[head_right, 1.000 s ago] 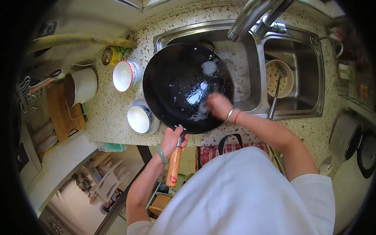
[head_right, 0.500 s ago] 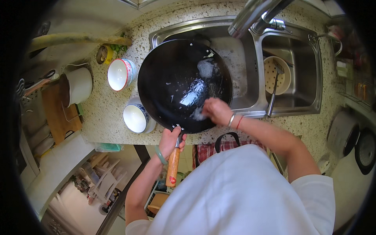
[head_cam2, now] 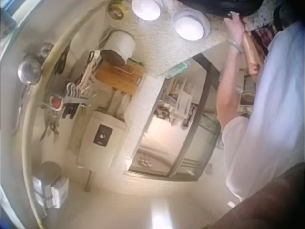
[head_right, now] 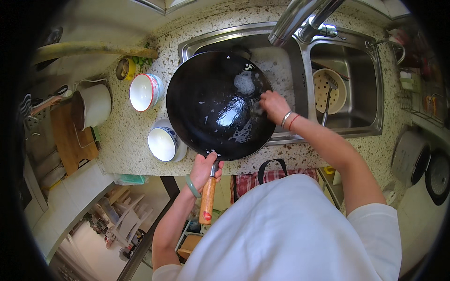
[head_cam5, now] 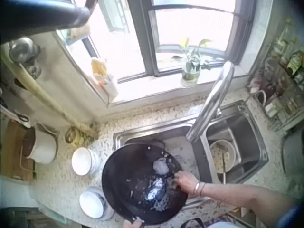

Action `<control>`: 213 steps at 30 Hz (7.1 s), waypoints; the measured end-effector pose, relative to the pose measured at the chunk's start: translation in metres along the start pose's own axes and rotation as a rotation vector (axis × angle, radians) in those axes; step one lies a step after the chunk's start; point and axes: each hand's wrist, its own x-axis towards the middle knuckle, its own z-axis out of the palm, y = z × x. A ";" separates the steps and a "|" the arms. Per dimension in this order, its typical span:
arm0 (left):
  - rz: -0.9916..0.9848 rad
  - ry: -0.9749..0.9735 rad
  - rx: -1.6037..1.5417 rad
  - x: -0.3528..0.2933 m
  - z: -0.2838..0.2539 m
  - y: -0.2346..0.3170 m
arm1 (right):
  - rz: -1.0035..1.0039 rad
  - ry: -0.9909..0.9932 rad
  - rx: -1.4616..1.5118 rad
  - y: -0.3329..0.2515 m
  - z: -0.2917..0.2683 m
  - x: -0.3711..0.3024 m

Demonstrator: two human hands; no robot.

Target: The person washes a pair of chopsticks, a white plastic colander, a metal spatula, and a black wok in a kitchen sink. They use a sponge and running water to scrub the items, rinsing them thoroughly before placing them aside or continuing to the next item.

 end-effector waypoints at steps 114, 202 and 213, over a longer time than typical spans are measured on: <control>0.009 -0.053 -0.015 0.004 -0.003 -0.007 | -0.108 -0.138 0.090 -0.008 -0.013 -0.017; -0.025 -0.072 -0.023 0.002 0.000 -0.006 | -0.067 0.081 -0.112 -0.004 0.020 0.046; -0.063 -0.111 -0.089 0.002 -0.003 -0.010 | -0.040 0.169 0.025 -0.019 0.031 0.041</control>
